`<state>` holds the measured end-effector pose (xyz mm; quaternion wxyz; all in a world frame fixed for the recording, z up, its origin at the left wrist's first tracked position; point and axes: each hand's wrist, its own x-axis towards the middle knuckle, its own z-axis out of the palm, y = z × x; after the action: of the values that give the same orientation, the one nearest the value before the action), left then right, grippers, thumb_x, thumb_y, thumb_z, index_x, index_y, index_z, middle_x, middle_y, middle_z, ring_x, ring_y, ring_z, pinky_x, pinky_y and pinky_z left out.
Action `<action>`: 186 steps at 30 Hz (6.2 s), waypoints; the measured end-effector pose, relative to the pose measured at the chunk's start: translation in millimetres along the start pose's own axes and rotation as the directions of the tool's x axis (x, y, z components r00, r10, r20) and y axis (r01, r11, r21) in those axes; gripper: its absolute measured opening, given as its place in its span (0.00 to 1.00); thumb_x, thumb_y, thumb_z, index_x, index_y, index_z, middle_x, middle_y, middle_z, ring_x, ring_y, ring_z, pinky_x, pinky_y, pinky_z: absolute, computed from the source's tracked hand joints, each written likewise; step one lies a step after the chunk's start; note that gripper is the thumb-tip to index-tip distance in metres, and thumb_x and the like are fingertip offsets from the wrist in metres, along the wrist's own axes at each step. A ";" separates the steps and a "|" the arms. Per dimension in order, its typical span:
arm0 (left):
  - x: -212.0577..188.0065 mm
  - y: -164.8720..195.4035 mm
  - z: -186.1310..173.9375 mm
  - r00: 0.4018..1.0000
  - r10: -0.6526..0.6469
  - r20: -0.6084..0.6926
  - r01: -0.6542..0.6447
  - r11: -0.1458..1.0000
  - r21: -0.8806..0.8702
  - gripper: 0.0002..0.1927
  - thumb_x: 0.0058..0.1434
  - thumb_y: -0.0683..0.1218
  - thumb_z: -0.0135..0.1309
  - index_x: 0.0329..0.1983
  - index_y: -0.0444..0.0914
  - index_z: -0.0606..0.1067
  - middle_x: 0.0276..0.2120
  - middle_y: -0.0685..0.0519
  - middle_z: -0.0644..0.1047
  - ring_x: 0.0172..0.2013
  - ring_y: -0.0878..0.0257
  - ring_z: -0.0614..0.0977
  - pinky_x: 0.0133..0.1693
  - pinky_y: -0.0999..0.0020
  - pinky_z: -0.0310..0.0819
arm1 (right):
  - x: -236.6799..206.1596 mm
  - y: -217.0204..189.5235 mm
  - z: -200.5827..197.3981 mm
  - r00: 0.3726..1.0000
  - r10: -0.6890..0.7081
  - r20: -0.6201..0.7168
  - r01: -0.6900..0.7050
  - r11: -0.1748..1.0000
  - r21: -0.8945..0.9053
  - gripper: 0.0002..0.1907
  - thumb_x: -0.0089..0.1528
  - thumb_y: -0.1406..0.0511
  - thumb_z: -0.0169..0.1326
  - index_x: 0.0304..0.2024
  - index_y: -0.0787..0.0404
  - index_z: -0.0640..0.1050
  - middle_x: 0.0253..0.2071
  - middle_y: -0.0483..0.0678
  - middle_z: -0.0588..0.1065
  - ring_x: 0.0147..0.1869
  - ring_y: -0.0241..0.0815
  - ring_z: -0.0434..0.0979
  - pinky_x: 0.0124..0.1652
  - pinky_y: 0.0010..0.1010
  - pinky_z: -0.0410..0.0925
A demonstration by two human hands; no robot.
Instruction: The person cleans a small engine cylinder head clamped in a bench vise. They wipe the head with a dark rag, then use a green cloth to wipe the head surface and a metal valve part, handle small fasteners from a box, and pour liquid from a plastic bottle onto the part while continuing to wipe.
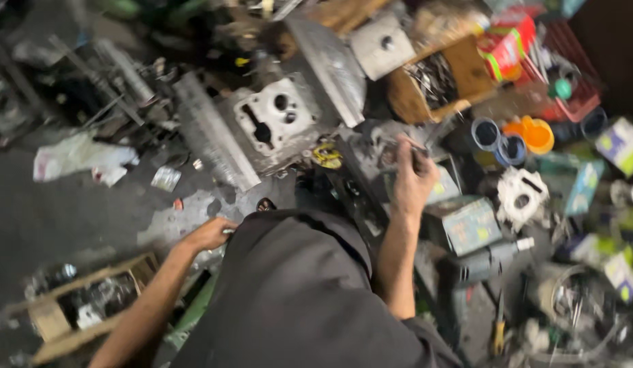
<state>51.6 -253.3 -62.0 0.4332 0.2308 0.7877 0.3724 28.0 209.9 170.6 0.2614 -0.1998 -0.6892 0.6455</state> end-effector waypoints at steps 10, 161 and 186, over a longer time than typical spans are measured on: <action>32.1 5.4 1.0 0.962 -0.272 -0.037 0.268 0.901 0.341 0.15 0.61 0.50 0.54 0.48 0.42 0.80 0.43 0.42 0.82 0.44 0.42 0.83 0.44 0.48 0.77 | -1.1 -7.4 12.9 1.000 -0.011 -0.002 0.011 0.998 0.060 0.12 0.73 0.67 0.56 0.49 0.73 0.81 0.38 0.48 0.80 0.37 0.33 0.76 0.39 0.25 0.72; 69.0 364.1 -155.3 0.224 0.299 -0.928 -0.287 0.930 0.230 0.19 0.84 0.51 0.39 0.47 0.28 0.67 0.44 0.45 0.72 0.46 0.58 0.77 0.51 0.67 0.74 | 129.8 0.6 -169.6 0.995 0.004 0.098 0.090 0.361 -0.928 0.11 0.63 0.64 0.59 0.47 0.56 0.82 0.40 0.54 0.76 0.49 0.58 0.75 0.47 0.48 0.69; 88.2 445.2 -133.8 0.430 0.438 -0.790 -0.710 0.704 0.004 0.03 0.75 0.37 0.49 0.47 0.34 0.68 0.41 0.52 0.78 0.52 0.59 0.81 0.73 0.62 0.66 | 53.5 -63.6 -29.8 0.792 -0.089 0.604 -0.600 0.068 0.797 0.50 0.68 0.36 0.37 0.82 0.54 0.43 0.28 0.46 0.68 0.34 0.43 0.66 0.38 0.37 0.64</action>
<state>-90.2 29.8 289.7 -0.0515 0.2401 0.6865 0.6844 8.5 260.6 240.2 0.0076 0.0758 -0.0774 0.9941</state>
